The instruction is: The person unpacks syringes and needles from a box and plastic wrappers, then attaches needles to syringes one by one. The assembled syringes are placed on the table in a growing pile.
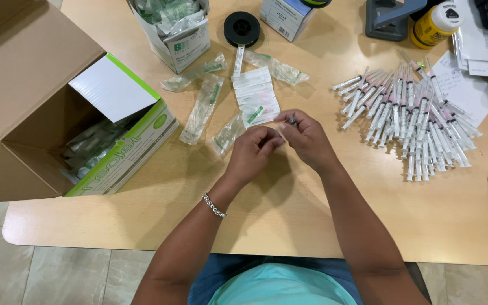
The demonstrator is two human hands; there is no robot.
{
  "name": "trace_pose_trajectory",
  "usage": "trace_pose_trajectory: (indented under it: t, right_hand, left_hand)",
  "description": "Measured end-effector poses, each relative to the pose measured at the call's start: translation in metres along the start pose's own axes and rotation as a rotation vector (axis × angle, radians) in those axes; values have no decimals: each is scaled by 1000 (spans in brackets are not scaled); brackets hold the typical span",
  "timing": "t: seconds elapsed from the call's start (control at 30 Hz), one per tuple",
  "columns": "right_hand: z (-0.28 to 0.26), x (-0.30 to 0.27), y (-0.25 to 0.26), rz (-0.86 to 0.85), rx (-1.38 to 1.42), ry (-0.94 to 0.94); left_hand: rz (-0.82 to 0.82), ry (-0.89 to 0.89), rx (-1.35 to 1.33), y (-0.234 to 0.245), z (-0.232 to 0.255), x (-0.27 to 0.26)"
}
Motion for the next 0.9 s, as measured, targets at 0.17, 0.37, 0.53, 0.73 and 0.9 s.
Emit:
trace_pose_trajectory:
  t: [0.17, 0.37, 0.53, 0.73, 0.9]
  right_hand:
    - [-6, -22, -2, -28, -26, 66]
    - [-15, -40, -9, 279, -524, 532]
    - [-19, -43, -12, 407, -550, 653]
    - [-17, -41, -13, 441, -611, 722]
    - [-32, -44, -15, 458, -654, 840]
  left_hand:
    - [166, 331, -768, 14, 0, 4]
    - [239, 402, -1102, 17, -18, 11]
    - [207, 423, -1090, 13, -18, 9]
    - [198, 423, -1068, 10, -16, 8]
    - [207, 439, -1037, 8, -19, 8]
Point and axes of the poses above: each hand's wrist, its own x-axis towards the middle knuckle, its own y-axis out of the back of the hand, z = x × y, the point moved 5 cm from there along x, towards the middle knuckle, and after that the axes turned 8 degrees about -x, right-handed, at the moved point
